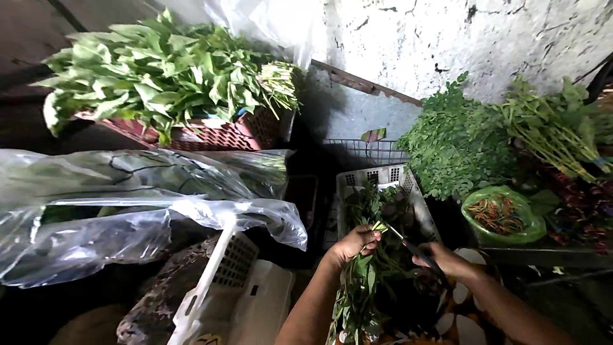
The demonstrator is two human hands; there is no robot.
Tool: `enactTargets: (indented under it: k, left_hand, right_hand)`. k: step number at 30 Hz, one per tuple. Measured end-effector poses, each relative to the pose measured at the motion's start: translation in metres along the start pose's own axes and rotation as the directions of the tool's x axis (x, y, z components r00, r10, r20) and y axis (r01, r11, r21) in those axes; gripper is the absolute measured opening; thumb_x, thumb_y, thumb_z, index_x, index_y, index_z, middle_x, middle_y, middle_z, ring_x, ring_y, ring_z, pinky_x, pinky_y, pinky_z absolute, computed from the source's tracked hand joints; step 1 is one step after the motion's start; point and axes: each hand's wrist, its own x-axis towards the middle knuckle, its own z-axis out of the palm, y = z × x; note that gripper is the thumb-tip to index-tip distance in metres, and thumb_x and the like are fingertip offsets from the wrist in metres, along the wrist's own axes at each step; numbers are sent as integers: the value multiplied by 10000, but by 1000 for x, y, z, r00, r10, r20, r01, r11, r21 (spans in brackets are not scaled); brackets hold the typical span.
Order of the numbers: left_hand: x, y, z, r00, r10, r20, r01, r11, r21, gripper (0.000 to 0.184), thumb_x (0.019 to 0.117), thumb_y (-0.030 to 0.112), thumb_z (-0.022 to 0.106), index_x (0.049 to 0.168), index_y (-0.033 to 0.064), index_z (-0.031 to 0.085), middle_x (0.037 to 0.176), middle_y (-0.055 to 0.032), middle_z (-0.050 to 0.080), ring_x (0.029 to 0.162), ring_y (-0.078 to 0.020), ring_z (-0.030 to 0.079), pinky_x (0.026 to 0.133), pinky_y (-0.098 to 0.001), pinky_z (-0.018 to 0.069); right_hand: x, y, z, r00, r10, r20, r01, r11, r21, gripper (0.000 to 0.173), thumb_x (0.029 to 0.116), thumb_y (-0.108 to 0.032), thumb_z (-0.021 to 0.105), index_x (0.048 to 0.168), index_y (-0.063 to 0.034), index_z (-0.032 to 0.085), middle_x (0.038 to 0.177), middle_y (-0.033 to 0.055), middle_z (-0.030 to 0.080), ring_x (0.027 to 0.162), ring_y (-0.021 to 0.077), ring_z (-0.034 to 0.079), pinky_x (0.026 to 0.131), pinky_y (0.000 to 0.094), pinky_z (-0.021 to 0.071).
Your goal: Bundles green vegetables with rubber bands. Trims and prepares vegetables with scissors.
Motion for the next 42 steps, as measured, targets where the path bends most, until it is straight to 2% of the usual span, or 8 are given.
enactTargets:
  k: [4, 10, 21, 26, 31, 36, 39, 42]
  left_hand:
    - [0, -1, 1, 1000, -1, -7, 1, 1000, -13, 146, 1071, 137, 424, 1025, 114, 561, 696, 74, 523, 534, -16, 473, 495, -164, 418]
    - [-1, -3, 4, 999, 9, -50, -10, 1000, -30, 143, 1065, 136, 424, 1031, 115, 561, 713, 73, 527, 544, -19, 476, 503, -169, 426]
    - [5, -7, 10, 999, -15, -46, 15, 1000, -2, 139, 1070, 130, 417, 1027, 114, 548, 714, 74, 520, 543, -19, 474, 508, -169, 431]
    - [1, -11, 11, 978, 20, -205, 4, 993, 117, 263, 1091, 145, 431, 1276, 31, 579, 863, -66, 695, 758, -163, 687, 761, -344, 600]
    - [4, -16, 28, 876, -4, -482, 131, 964, 231, 270, 1094, 214, 490, 1290, 43, 564, 814, -31, 600, 582, -93, 545, 530, -259, 495]
    - [-3, -23, 31, 867, 73, -493, 107, 939, 327, 440, 880, 99, 786, 1275, 22, 608, 971, -88, 693, 736, -132, 652, 650, -311, 572]
    - [-4, -22, 37, 855, 98, -510, 125, 914, 385, 389, 896, 104, 767, 1250, 35, 623, 940, -95, 686, 719, -155, 642, 665, -348, 565]
    - [-4, -22, 44, 867, 106, -487, 128, 898, 422, 338, 930, 121, 728, 1242, 33, 633, 897, -85, 684, 688, -149, 634, 650, -349, 561]
  right_hand:
    - [23, 26, -9, 994, 58, -93, -83, 951, -297, 633, 895, -552, 736, 1231, -22, 656, 1128, 194, 686, 1061, 333, 664, 962, 571, 517]
    - [1, 17, 4, 994, 30, 109, -23, 997, -71, 784, 951, -502, 662, 1521, -48, 374, 1475, 228, 472, 1310, 340, 520, 1077, 522, 453]
    - [-3, 5, 3, 997, -14, 74, 8, 997, 77, 461, 971, -462, 668, 1161, -44, 619, 856, 49, 619, 693, 120, 600, 662, 311, 540]
    - [24, 21, 1, 981, 128, -148, -171, 931, -323, 646, 949, -555, 659, 1254, 14, 641, 1206, 237, 665, 1141, 392, 642, 991, 615, 497]
    - [28, 34, -5, 964, -50, -261, -40, 944, -327, 412, 1031, -347, 590, 1250, -5, 661, 1303, 212, 638, 1244, 342, 605, 1083, 527, 465]
    - [1, 8, -72, 733, -77, -676, -130, 959, -250, 348, 1071, -223, 470, 1338, -56, 618, 1339, 167, 640, 1250, 312, 619, 1088, 496, 485]
    - [3, 34, -133, 530, 119, -840, -381, 918, -111, 374, 1067, -208, 470, 1399, -85, 589, 1412, 201, 593, 1296, 382, 583, 1079, 562, 474]
    - [7, 72, -165, 500, 177, -847, -509, 852, -123, 397, 1057, -213, 487, 1433, -120, 573, 1456, 199, 555, 1326, 388, 555, 1078, 581, 467]
